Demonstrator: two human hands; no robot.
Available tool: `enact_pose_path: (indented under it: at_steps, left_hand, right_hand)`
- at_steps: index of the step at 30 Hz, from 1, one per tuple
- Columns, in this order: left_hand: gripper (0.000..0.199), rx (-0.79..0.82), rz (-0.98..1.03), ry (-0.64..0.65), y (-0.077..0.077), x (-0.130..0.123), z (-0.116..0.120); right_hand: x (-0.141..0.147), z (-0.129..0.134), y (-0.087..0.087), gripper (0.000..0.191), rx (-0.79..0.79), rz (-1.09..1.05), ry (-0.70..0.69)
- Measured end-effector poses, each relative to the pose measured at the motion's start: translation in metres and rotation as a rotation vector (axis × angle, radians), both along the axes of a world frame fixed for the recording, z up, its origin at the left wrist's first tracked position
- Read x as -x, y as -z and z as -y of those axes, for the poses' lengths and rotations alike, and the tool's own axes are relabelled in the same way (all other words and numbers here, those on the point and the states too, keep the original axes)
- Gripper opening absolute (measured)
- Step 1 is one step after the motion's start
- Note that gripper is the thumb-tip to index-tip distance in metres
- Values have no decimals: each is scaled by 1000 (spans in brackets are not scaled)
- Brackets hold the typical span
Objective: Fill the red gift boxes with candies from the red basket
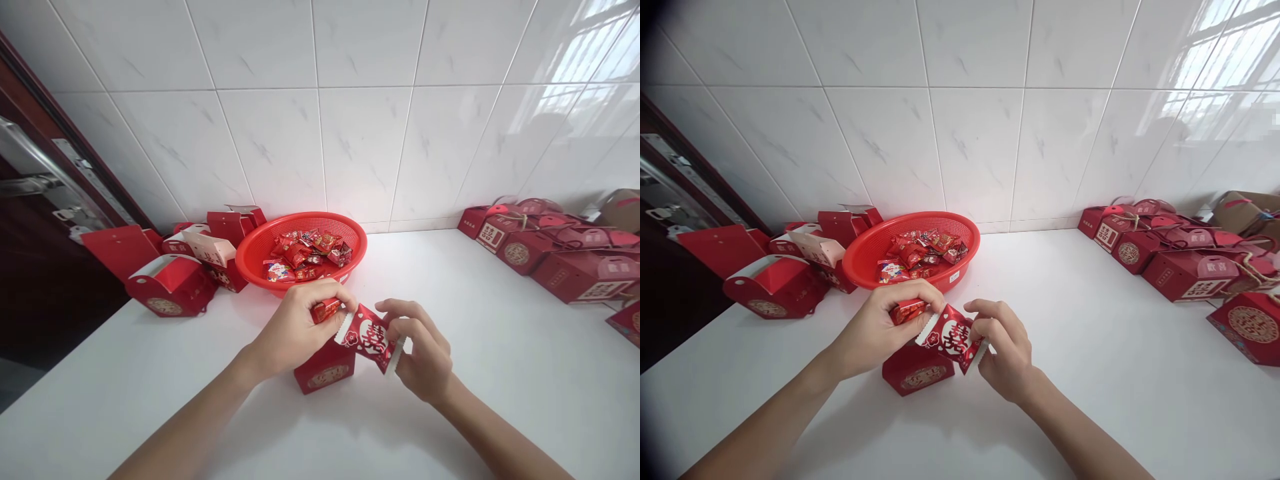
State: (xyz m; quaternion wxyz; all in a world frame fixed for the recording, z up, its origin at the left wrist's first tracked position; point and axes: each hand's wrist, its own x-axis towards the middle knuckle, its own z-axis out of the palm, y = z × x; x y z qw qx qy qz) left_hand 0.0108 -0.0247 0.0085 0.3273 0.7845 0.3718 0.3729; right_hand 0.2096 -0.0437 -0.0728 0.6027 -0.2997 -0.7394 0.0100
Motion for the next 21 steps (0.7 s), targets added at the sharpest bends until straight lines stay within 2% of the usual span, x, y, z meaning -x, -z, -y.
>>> enact_pose_path:
  at_steps: [6, 12, 21]
  left_hand:
    - [22, -8, -16, -7, 1, -1, -1]
    - [23, -7, -24, -11, 1, 0, 0]
    - [22, -18, -43, -9, 1, 1, 0]
  right_hand:
    - [0, -1, 0, 27, -7, 7, 19]
    - [0, -4, 3, 26, -83, 15, 1]
    - [1, -4, 4, 29, 24, -18, -86]
